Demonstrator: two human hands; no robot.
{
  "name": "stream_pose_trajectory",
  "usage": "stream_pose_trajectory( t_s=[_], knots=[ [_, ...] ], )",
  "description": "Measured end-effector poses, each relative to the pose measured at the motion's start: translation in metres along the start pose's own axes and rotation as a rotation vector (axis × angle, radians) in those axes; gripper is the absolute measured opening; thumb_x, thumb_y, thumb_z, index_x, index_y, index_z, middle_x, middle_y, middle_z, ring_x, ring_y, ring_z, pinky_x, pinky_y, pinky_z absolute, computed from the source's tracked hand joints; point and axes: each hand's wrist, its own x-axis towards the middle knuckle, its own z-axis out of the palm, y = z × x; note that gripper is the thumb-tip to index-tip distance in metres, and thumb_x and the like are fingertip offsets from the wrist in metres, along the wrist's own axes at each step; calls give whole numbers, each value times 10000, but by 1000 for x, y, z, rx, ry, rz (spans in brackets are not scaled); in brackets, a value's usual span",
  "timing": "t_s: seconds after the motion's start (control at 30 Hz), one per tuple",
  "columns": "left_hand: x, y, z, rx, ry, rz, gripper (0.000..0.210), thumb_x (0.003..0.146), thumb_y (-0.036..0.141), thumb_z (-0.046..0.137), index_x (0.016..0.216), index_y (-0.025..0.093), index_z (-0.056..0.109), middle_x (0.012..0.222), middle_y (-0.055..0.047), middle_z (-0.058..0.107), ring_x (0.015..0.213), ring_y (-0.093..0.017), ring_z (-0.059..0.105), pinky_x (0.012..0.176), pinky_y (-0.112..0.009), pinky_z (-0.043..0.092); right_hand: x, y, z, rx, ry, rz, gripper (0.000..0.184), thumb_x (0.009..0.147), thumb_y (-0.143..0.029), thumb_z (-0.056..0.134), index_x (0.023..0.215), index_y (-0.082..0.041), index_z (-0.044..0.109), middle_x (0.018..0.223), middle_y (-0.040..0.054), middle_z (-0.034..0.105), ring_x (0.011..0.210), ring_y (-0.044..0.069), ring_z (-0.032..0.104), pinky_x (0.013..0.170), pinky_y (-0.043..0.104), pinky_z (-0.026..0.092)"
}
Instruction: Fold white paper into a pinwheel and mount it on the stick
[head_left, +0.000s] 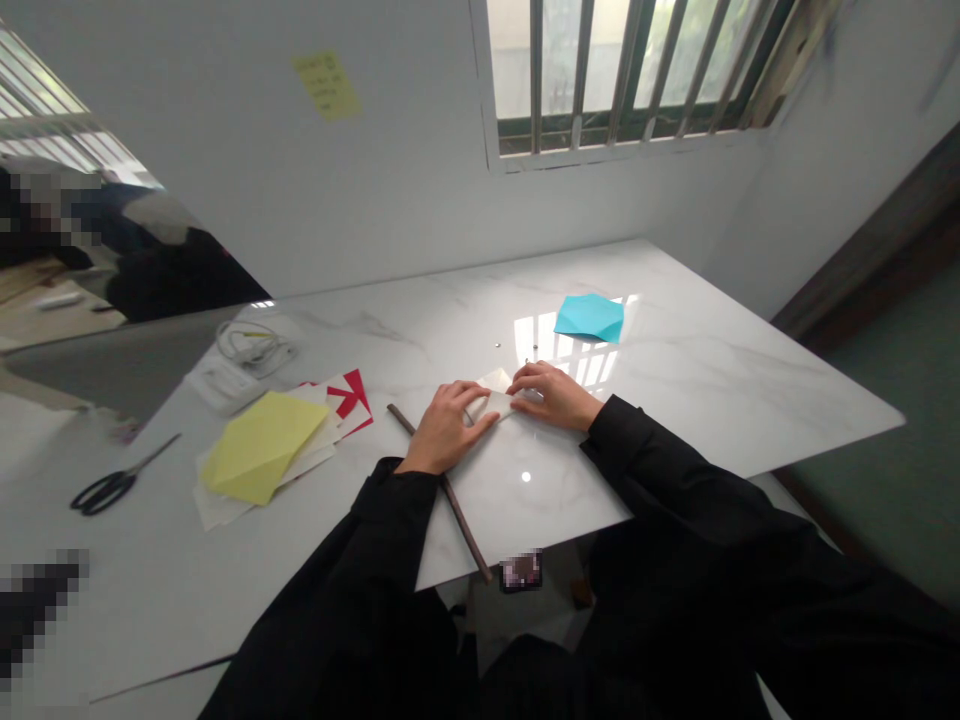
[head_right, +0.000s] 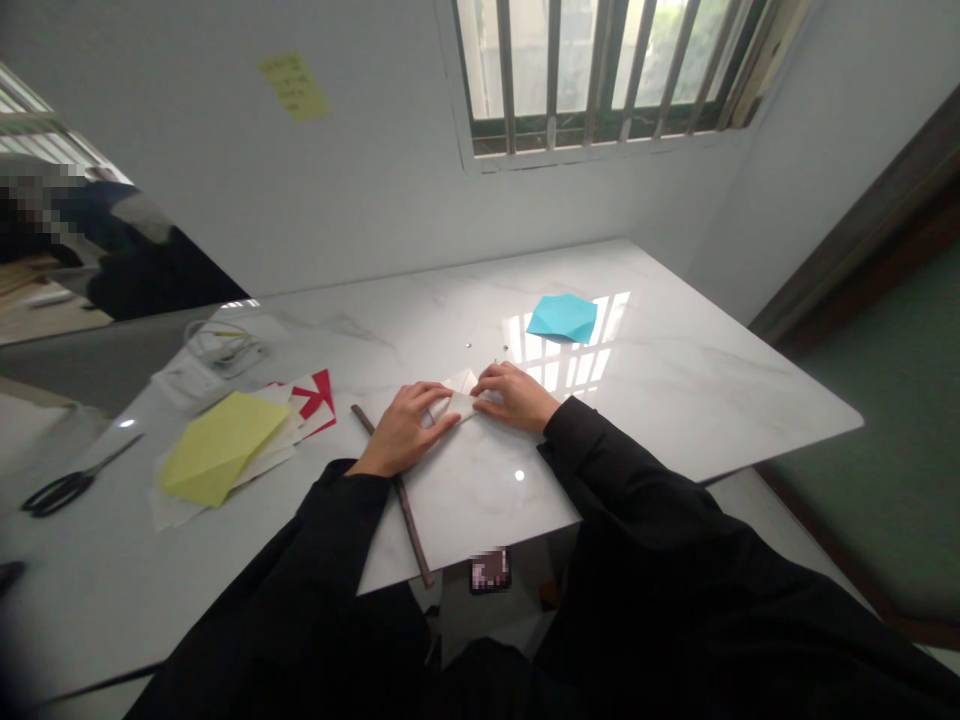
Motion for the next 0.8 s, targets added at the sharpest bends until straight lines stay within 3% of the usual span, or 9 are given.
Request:
stream_pose_trajectory(
  t_s=[0.3,0.6,0.8],
  knots=[
    [1,1,1,2,2,-21,185,969,404,760,1058,242,745,1192,-81,747,1180,-309,633,1130,-503,491,3,0,5,7,25,7,86,1031,-254,747,961,-227,788,1097,72,754,1010,220,662,987,392,511],
    [0,3,1,-8,16,-41,416,964,322,758,1361,249,654,1208,-62,752,1167,-302,651,1105,-485,500,5,-11,12,-54,83,91,108,999,-208,777,897,-200,742,1035,81,705,962,224,618,908,360,487],
    [0,4,0,10,21,-41,417,965,320,756,1364,253,655,1207,-65,748,1158,-302,653,1099,-484,504,5,-17,14,-77,113,122,76,988,-185,771,921,-199,737,1034,85,693,969,233,616,898,364,491]
  ],
)
